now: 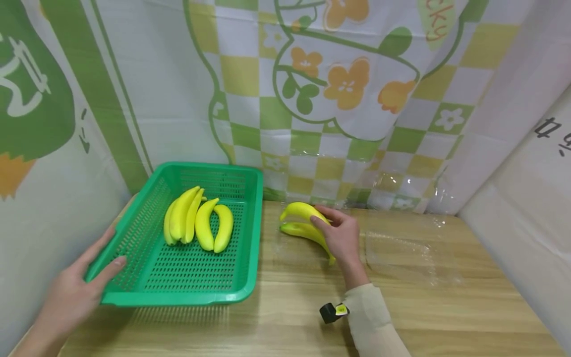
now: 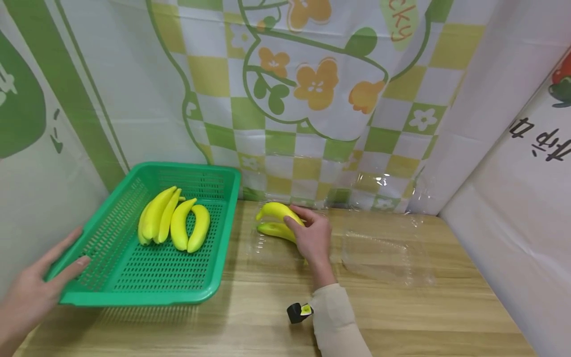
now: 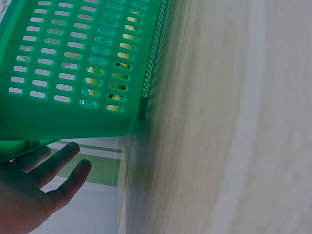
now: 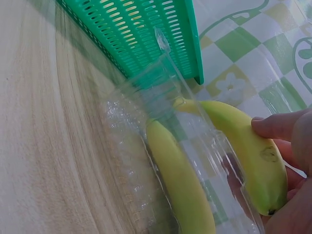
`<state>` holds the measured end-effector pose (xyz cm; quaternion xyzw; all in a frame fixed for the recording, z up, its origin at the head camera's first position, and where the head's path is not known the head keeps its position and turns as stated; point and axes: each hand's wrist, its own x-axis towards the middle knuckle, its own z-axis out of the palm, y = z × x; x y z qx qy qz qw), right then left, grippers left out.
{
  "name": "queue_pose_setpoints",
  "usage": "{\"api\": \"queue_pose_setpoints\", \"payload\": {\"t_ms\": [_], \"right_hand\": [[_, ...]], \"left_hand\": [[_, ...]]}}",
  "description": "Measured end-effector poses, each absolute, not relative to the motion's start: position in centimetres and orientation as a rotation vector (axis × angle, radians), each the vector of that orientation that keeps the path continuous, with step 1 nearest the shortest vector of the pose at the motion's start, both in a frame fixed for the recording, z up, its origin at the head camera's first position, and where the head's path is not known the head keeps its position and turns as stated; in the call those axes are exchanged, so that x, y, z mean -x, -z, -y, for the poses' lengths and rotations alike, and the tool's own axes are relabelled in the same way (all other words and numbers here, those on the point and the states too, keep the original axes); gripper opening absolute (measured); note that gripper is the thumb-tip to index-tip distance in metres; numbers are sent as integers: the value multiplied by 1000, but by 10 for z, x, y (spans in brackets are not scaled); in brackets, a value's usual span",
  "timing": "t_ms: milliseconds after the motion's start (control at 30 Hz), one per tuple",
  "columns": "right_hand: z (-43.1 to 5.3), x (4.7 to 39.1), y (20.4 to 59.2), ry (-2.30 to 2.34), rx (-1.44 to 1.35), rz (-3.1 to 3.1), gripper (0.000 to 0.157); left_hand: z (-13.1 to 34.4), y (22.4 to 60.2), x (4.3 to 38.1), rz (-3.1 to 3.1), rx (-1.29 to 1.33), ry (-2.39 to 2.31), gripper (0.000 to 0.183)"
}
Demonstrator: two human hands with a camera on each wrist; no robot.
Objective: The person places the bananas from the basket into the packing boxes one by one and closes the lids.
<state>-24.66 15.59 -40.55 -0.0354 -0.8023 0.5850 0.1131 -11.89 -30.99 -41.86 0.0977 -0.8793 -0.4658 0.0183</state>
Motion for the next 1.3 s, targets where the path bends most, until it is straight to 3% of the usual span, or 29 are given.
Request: {"api": "queue_pose_setpoints", "payload": {"t_ms": [1300], "right_hand": [[-155,247,418,-1315,114,2636,34]], "left_hand": [[310,420,117,2716,-245,1434,72]]}}
